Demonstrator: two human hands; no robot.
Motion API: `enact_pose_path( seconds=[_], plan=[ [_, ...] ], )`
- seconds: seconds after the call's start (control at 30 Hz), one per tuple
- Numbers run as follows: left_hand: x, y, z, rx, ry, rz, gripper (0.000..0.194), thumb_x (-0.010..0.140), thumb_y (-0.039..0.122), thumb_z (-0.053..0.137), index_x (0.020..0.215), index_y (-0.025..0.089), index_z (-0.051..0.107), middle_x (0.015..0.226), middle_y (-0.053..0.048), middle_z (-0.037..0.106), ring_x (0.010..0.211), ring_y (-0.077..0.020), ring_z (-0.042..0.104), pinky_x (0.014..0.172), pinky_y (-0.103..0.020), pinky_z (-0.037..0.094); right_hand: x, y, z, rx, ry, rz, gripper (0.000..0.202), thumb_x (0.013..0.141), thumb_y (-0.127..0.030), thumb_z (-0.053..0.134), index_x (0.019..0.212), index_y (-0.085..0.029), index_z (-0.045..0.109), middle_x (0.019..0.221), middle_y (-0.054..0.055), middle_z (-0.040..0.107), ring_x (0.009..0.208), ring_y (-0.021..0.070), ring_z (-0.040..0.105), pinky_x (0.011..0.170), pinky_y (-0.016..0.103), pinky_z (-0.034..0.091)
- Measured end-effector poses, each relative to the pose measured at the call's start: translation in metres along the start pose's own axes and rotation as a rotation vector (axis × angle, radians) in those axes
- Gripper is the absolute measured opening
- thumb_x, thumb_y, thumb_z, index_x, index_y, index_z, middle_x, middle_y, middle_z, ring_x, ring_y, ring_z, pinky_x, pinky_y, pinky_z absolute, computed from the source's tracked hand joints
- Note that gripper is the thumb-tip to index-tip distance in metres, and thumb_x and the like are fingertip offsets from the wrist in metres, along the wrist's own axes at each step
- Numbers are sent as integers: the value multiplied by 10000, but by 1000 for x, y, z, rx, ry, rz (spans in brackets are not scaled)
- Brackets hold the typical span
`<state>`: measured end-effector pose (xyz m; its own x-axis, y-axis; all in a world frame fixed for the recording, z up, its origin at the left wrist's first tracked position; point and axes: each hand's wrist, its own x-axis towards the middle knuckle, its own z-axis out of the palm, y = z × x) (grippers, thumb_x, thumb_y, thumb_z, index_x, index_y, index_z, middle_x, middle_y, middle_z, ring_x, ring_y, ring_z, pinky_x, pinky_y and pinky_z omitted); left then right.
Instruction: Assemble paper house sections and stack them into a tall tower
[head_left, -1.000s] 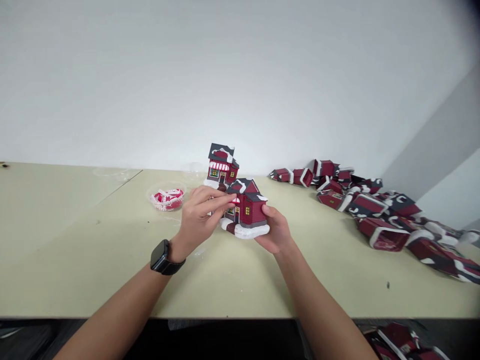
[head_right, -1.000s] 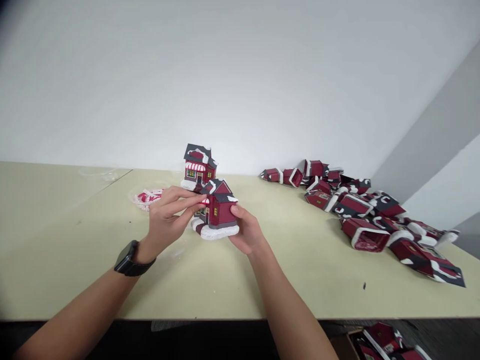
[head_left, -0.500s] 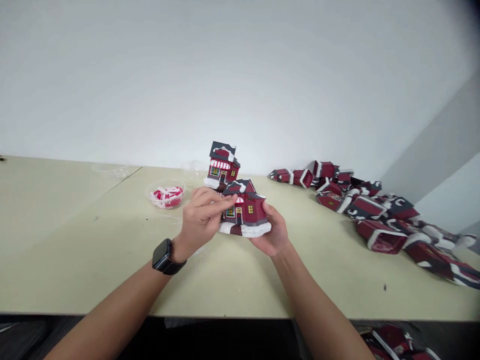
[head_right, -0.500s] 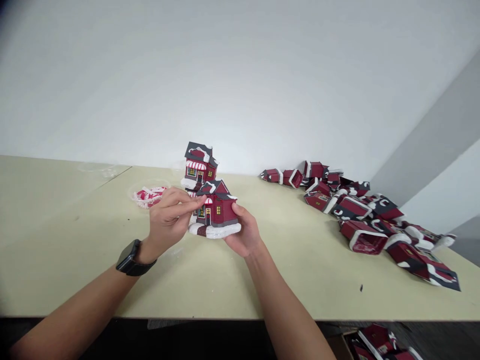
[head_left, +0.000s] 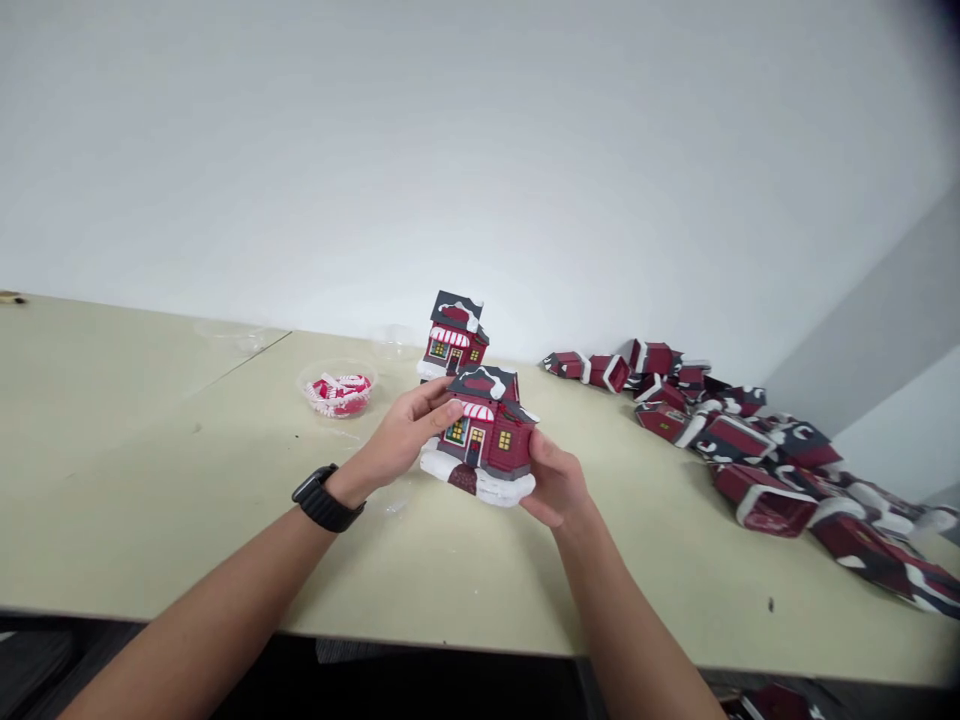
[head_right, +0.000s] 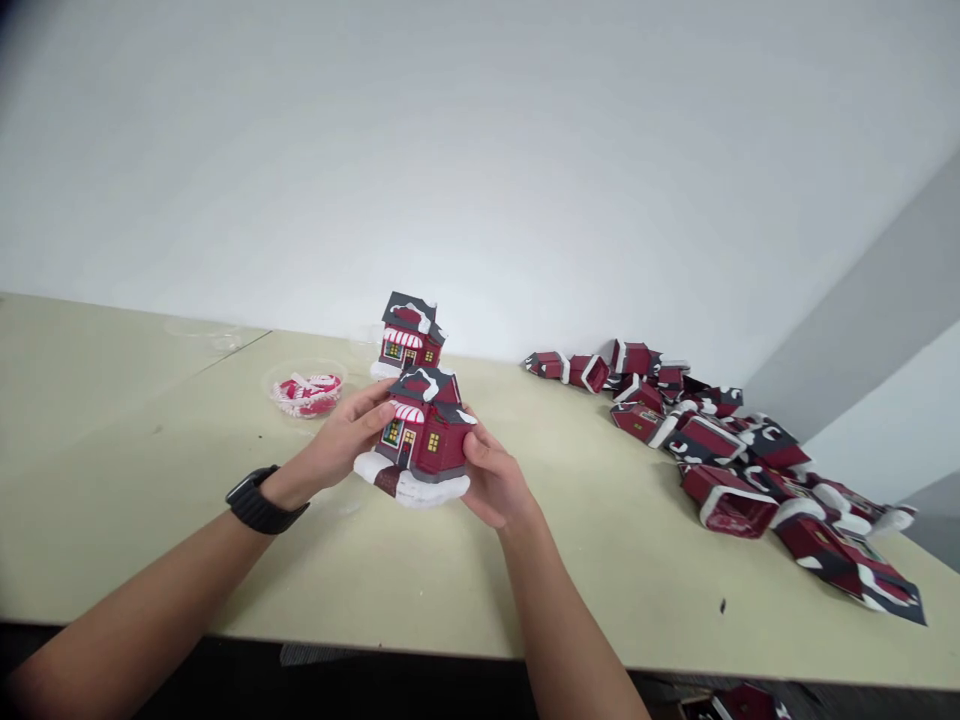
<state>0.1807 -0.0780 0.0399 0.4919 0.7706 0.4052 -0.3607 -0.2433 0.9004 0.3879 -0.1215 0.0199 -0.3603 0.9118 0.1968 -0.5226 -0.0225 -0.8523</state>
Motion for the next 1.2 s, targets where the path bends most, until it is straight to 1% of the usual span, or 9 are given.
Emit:
enact_pose_path(
  seconds=[0.1, 0.23, 0.4, 0.6, 0.8, 0.87, 0.93, 1.03, 1.2],
  plan=[
    [2, -1, -2, 17, 70, 52, 551, 879, 492, 836, 1315, 194, 678, 1244, -136, 762, 1078, -261, 752, 906, -384, 619, -1, -4, 2, -91, 70, -60, 574, 819, -542, 856, 1306, -287, 689, 1307, 53, 758, 1131, 275, 738, 948, 389, 612],
    [3, -7, 0, 157, 138, 167, 605, 767, 393, 943, 1278, 202, 681, 1189, -137, 780, 1059, -259, 763, 920, -416, 644, 0, -4, 5, -224, 109, -180, 572, 815, -516, 888, 1313, -318, 687, 1328, 42, 735, 1136, 265, 721, 944, 368, 613],
    [2, -14, 6, 256, 157, 209, 612, 772, 395, 935, 1288, 190, 678, 1147, -142, 790, 1005, -250, 772, 897, -424, 656, 1, -3, 9, -397, 189, -221, 451, 838, -414, 899, 1245, -312, 734, 1183, 26, 778, 1035, 230, 723, 896, 341, 625],
    [-1, -14, 9, 286, 141, 243, 602, 800, 410, 917, 1300, 195, 661, 1136, -138, 783, 1026, -254, 758, 895, -424, 643, -2, -10, 12, -447, 160, -274, 420, 823, -405, 905, 1200, -289, 760, 1144, 33, 786, 1018, 233, 726, 910, 368, 625],
    [-3, -4, 4, 428, 78, 347, 672, 865, 505, 851, 1431, 247, 596, 1383, -167, 699, 1221, -287, 699, 999, -436, 596, -1, -10, 12, -431, 212, -364, 437, 811, -383, 916, 1208, -301, 753, 1172, 39, 777, 1040, 243, 724, 923, 378, 623],
    [-4, -2, -1, 556, 172, 458, 603, 954, 532, 742, 1463, 251, 583, 1412, -165, 680, 1248, -284, 671, 1022, -446, 562, 2, -19, 13, -391, 297, -472, 454, 790, -361, 930, 1198, -310, 738, 1210, 37, 763, 1089, 249, 717, 971, 388, 613],
    [-3, -3, -7, 697, 371, 568, 421, 1043, 495, 612, 1374, 236, 634, 1292, -138, 722, 1170, -255, 669, 989, -433, 532, 11, -35, 15, -365, 385, -598, 467, 803, -365, 916, 1218, -326, 705, 1246, 35, 743, 1143, 251, 705, 1011, 402, 604],
    [0, -10, -13, 812, 620, 591, 291, 1068, 438, 570, 1247, 221, 646, 1209, -101, 718, 1102, -228, 641, 952, -403, 496, 38, -71, 20, -426, 421, -728, 492, 841, -430, 874, 1274, -354, 652, 1255, 37, 719, 1212, 262, 687, 1031, 426, 605],
    [4, -25, -20, 925, 688, 500, 274, 1085, 427, 517, 1241, 224, 615, 1229, -94, 701, 1108, -231, 615, 1000, -415, 454, 109, -120, 31, -571, 255, -749, 571, 823, -542, 858, 1308, -361, 616, 1272, 49, 707, 1266, 307, 666, 974, 467, 631]
  ],
)
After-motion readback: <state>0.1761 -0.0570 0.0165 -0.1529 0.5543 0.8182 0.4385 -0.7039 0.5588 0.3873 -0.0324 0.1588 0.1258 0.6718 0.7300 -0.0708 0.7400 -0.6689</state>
